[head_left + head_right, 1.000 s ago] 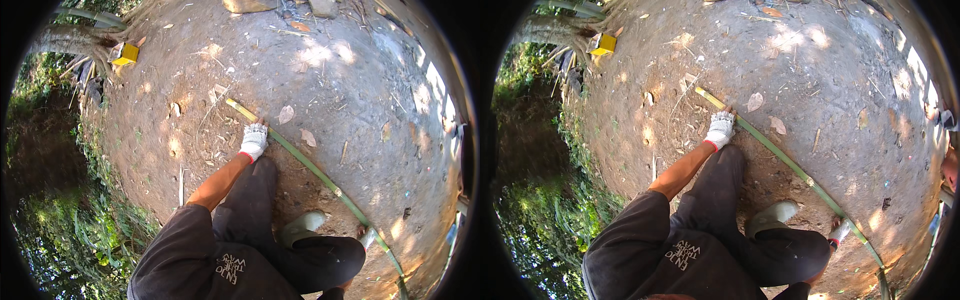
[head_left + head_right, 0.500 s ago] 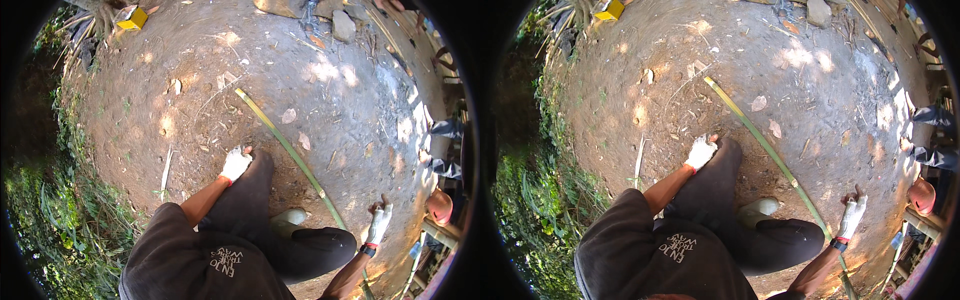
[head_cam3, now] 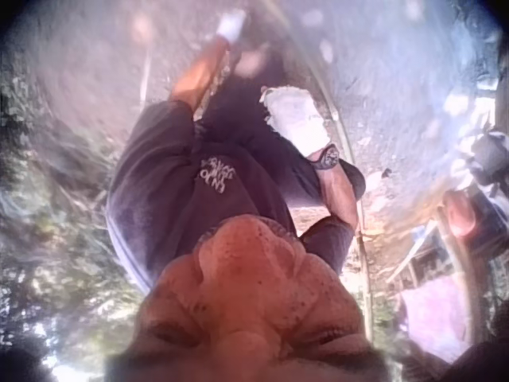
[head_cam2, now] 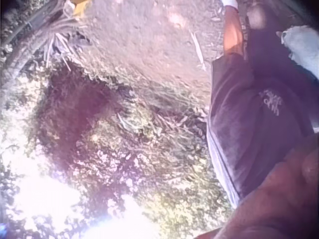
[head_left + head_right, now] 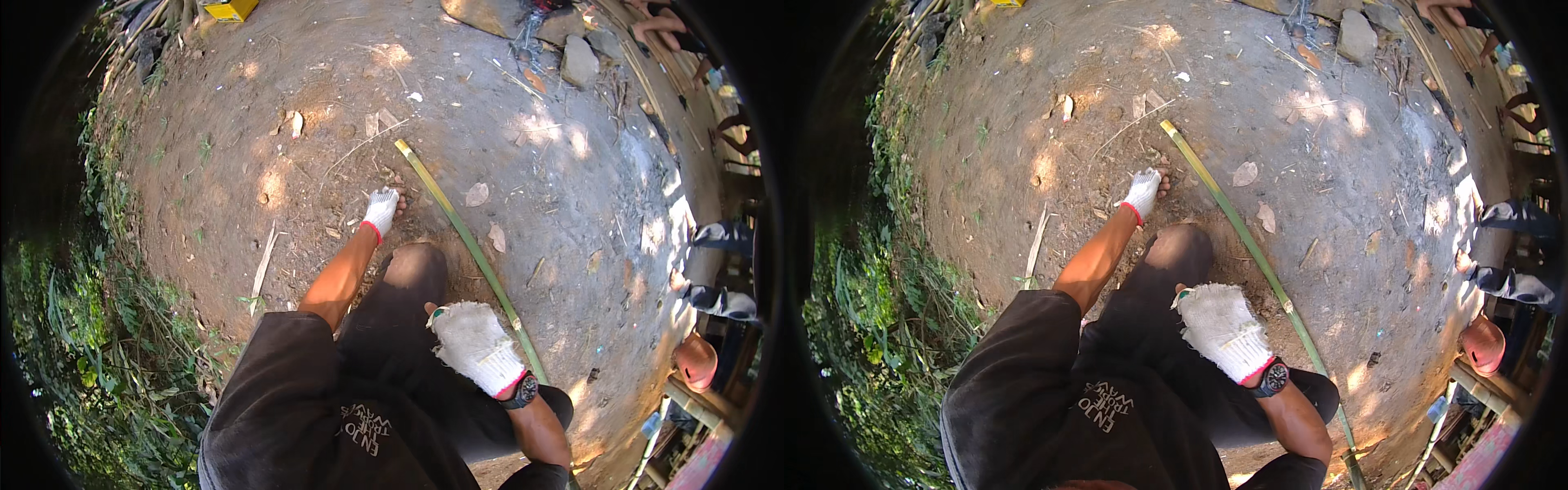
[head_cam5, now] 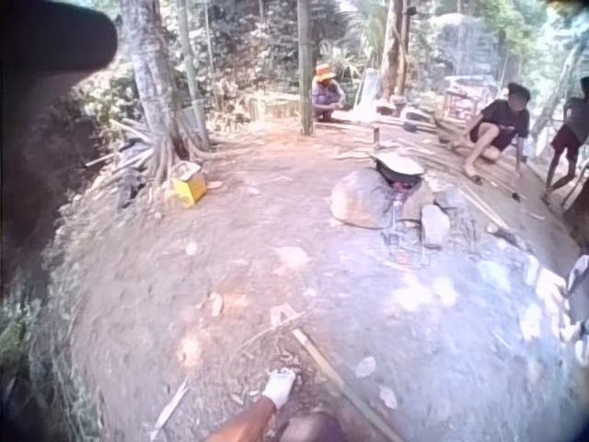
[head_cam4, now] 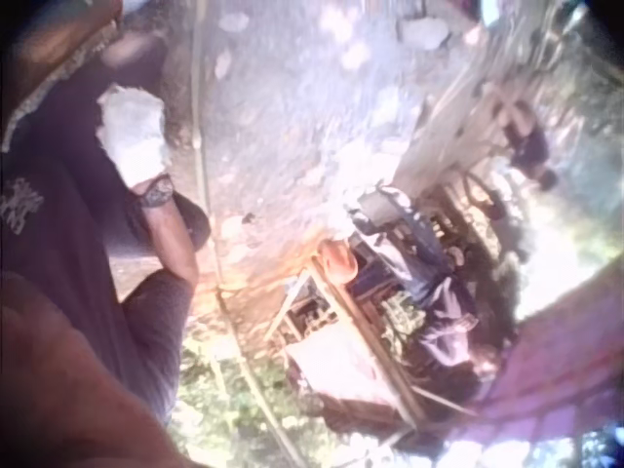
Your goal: The person carries a long green bamboo pole to a work area, kneels, and splits the pole lengthwise by hand into two halves. The person then lifts the split bamboo to inspect it.
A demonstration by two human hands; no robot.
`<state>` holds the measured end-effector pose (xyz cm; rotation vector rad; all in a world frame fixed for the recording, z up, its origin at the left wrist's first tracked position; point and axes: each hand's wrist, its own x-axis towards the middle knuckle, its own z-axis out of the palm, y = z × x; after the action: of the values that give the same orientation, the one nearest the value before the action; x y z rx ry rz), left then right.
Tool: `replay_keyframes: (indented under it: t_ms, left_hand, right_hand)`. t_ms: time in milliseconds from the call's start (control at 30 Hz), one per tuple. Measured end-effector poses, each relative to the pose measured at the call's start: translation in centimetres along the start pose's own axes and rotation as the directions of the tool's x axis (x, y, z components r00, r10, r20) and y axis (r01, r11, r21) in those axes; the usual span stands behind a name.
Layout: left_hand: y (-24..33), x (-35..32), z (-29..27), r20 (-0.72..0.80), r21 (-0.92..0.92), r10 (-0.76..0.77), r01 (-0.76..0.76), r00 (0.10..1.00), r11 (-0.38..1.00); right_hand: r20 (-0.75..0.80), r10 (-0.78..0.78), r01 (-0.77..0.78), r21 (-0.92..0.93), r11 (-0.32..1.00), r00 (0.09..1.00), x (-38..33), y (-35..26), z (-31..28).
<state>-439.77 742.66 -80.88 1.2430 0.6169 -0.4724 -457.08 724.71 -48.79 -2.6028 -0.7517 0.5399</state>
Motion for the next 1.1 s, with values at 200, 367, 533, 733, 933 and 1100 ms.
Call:
replay_keyframes:
  t_ms: [200, 367, 533, 733, 933, 1100]
  left_hand:
    - [2.7, 3.6, 2.6, -0.005, 0.065, 0.068, -0.067, 0.998, 0.996]
    - [2.5, 5.3, 3.7, 0.033, 0.084, 0.079, -0.082, 0.996, 0.993]
    - [2.6, 4.3, 4.4, 0.015, 0.209, 0.067, -0.069, 0.998, 0.976]
    - [2.1, 2.9, 3.5, 0.232, 0.895, 0.434, -0.366, 0.870, 0.256]
    - [4.6, 0.1, 2.3, 0.361, 0.908, 0.182, -0.300, 0.915, -0.292]
    - [6.0, -2.3, 1.7, 0.472, 0.868, 0.225, -0.405, 0.853, -0.286]
  right_hand:
    - [0.251, 0.137, -0.148, 0.024, 0.989, 0.958, -1.4, 2.5, 3.7]
    - [0.097, 0.145, -0.148, 0.030, 0.989, 0.985, -0.9, 3.3, 1.1]
    - [0.103, 0.204, -0.207, 0.013, 0.978, 0.973, -0.9, 3.8, 0.1]
    - [0.057, 0.152, -0.154, 0.023, 0.988, 0.987, -1.0, 3.6, 0.9]
    - [0.114, 0.137, -0.141, 0.022, 0.990, 0.984, -0.8, 3.5, 1.6]
    - [0.067, 0.144, -0.145, 0.009, 0.989, 0.987, -0.7, 3.5, 1.5]
